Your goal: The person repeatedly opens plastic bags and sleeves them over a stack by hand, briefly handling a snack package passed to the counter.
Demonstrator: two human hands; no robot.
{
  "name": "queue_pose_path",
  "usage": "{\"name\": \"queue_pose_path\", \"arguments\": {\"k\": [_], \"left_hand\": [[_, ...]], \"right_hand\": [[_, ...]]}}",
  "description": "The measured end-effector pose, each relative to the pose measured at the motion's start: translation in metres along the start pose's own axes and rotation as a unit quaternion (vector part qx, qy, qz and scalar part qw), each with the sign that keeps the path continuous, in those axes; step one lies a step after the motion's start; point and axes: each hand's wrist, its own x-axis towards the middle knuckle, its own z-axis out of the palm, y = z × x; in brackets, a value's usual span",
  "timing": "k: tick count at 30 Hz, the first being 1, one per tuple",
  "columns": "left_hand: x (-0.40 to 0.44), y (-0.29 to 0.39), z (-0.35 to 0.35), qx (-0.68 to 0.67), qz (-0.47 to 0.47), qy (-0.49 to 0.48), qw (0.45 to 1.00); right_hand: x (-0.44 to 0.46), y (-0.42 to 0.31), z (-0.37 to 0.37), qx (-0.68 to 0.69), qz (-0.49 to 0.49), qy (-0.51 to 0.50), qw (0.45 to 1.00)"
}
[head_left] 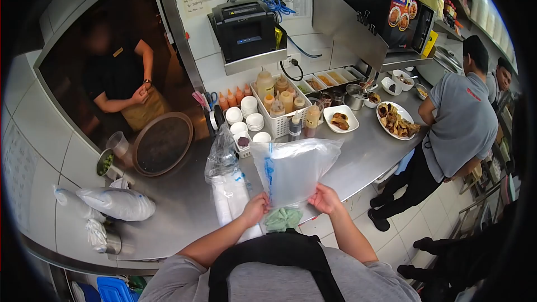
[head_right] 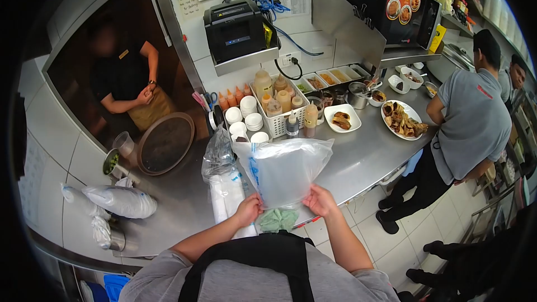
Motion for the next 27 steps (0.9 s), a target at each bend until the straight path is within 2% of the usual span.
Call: {"name": "queue_pose_path", "arguments": {"k": [1, 3, 4, 5, 6, 9, 10, 12, 13, 14, 16, 17, 19, 20, 21, 23, 24, 26, 27], "left_hand": [[-0.002, -0.004, -0.002, 0.134, -0.015, 0.023, 0.991], [0.0, 0.004, 0.006, 0.147, -0.032, 0.052, 0.987], [-0.004, 0.012, 0.018, 0.104, -0.032, 0.083, 0.991], [-0.005, 0.018, 0.028, 0.059, -0.033, 0.114, 0.991], [-0.001, 0.022, 0.015, 0.018, -0.001, 0.061, 0.998], [0.012, 0.058, 0.019, 0.007, 0.044, 0.028, 0.999], [0.015, 0.069, 0.03, 0.003, 0.047, 0.032, 0.998], [0.024, 0.088, 0.057, 0.124, -0.005, 0.057, 0.991], [0.027, 0.09, 0.059, 0.122, 0.003, 0.058, 0.991], [0.029, 0.09, 0.061, 0.188, 0.007, 0.04, 0.981], [0.03, 0.096, 0.065, 0.284, 0.001, 0.02, 0.959], [0.029, 0.102, 0.066, 0.284, 0.005, 0.022, 0.958], [0.017, 0.115, 0.075, 0.179, -0.123, 0.019, 0.976], [0.027, 0.106, 0.049, 0.117, -0.138, -0.01, 0.984], [0.029, 0.103, 0.044, 0.114, -0.14, -0.004, 0.984], [0.034, 0.096, 0.036, -0.002, -0.155, -0.061, 0.986], [0.04, 0.089, 0.029, -0.004, -0.158, -0.056, 0.986], [0.059, 0.075, 0.014, -0.045, -0.162, -0.008, 0.986], [0.064, 0.071, 0.012, -0.045, -0.162, -0.006, 0.986]], "right_hand": [[0.004, 0.009, -0.006, 0.0, 0.007, 0.005, 1.0], [0.017, 0.021, -0.011, -0.094, -0.048, 0.126, 0.986], [0.015, 0.016, -0.008, -0.098, -0.046, 0.124, 0.986], [0.012, 0.008, -0.007, -0.104, -0.064, 0.11, 0.986], [0.009, 0.001, -0.003, -0.107, -0.081, 0.096, 0.986], [0.004, -0.032, 0.014, -0.17, -0.039, 0.064, 0.983], [0.006, -0.042, 0.011, -0.174, -0.038, 0.023, 0.984], [0.005, -0.056, 0.02, -0.174, -0.044, -0.021, 0.984], [0.007, -0.064, 0.025, -0.169, -0.052, -0.06, 0.982], [0.011, -0.069, 0.021, -0.175, -0.053, -0.066, 0.981], [0.015, -0.07, 0.008, -0.072, 0.019, -0.098, 0.992], [0.016, -0.069, 0.004, -0.074, 0.019, -0.102, 0.992], [0.012, -0.061, 0.007, -0.025, 0.069, -0.092, 0.993], [0.017, -0.061, 0.0, -0.002, 0.072, -0.094, 0.993], [0.022, -0.065, 0.0, 0.001, 0.079, -0.094, 0.992], [0.035, -0.077, 0.002, 0.049, 0.12, -0.223, 0.966], [0.044, -0.076, 0.0, 0.054, 0.124, -0.222, 0.966], [0.066, -0.071, -0.008, -0.015, 0.131, -0.086, 0.988], [0.072, -0.068, -0.011, -0.014, 0.132, -0.087, 0.987]]}}
